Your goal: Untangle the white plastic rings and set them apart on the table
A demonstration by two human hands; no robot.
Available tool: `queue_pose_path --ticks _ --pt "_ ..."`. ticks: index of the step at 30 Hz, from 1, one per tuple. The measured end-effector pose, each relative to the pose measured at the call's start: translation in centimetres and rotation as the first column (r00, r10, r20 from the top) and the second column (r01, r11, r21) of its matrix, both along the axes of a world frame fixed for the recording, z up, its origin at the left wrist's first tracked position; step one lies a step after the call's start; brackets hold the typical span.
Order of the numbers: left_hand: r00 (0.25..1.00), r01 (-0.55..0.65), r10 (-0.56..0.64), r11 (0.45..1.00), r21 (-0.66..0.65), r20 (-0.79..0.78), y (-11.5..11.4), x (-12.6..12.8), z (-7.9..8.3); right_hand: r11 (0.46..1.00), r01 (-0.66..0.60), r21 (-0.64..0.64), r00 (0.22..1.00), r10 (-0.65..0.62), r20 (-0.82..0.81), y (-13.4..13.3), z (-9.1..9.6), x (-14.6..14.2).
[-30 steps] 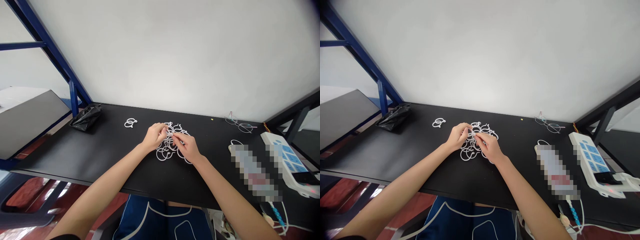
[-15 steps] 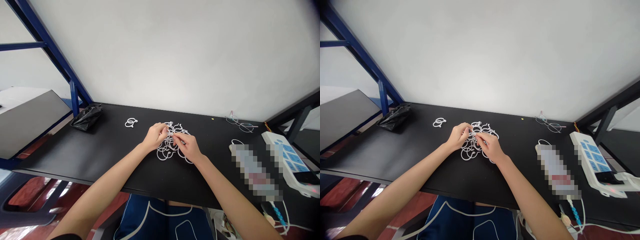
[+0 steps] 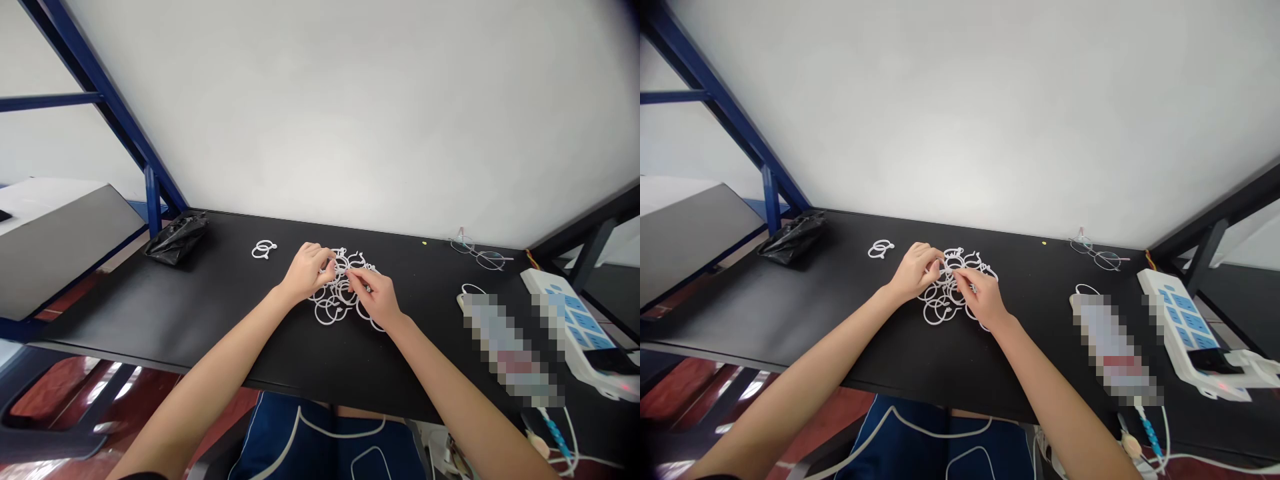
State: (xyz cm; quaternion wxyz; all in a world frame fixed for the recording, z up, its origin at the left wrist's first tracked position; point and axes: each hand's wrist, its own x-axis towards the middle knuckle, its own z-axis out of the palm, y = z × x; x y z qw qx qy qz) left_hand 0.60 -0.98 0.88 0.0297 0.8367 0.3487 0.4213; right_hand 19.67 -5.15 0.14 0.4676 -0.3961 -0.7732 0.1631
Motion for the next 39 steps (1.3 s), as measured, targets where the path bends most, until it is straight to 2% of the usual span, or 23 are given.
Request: queue_pose_path --ticks 5,8,12,18,21,24,31,35,37,39 --pt "0.986 -0.164 0.163 0.984 0.069 0.019 1.2 -1.6 0.1 0.987 0.158 0.010 0.982 -0.156 -0.104 0.3 0.0 0.5" --pt "0.960 -0.280 0.279 0.957 0.073 0.019 2.0 -2.4 -0.2 0.975 0.215 0.048 0.967 -0.206 -0.151 0.5 -0.1 0.9" --pt "0.911 -0.389 0.388 0.921 0.023 -0.137 3.2 -3.7 -1.0 0.951 0.301 0.071 0.921 -0.270 -0.281 0.7 -0.2 1.4" --pt "0.772 -0.605 0.555 0.791 -0.090 -0.311 3.9 -5.3 -2.4 0.928 0.371 0.020 0.852 -0.332 -0.404 1.0 -0.1 1.8" --pt "0.727 -0.664 0.593 0.737 -0.130 -0.347 3.8 -5.4 -2.6 0.929 0.371 0.015 0.853 -0.334 -0.402 1.0 -0.2 1.8" --pt "0.702 -0.687 0.602 0.713 -0.141 -0.380 3.7 -5.3 -2.6 0.933 0.359 0.004 0.858 -0.328 -0.394 1.1 -0.4 1.8" --pt "0.697 -0.691 0.599 0.708 -0.146 -0.395 3.9 -5.4 -2.8 0.926 0.377 0.006 0.855 -0.345 -0.388 1.3 -0.4 2.1" --pt "0.720 -0.673 0.586 0.720 -0.169 -0.371 4.0 -5.5 -3.1 0.924 0.382 -0.001 0.858 -0.355 -0.371 1.2 -0.4 2.2" --pt "0.767 -0.627 0.564 0.758 -0.177 -0.306 4.0 -5.4 -2.8 0.922 0.387 -0.009 0.860 -0.364 -0.358 1.2 -0.4 2.2" --pt "0.870 -0.484 0.441 0.847 -0.218 -0.221 3.8 -5.2 -2.1 0.922 0.387 -0.016 0.860 -0.367 -0.355 1.1 -0.4 2.2"
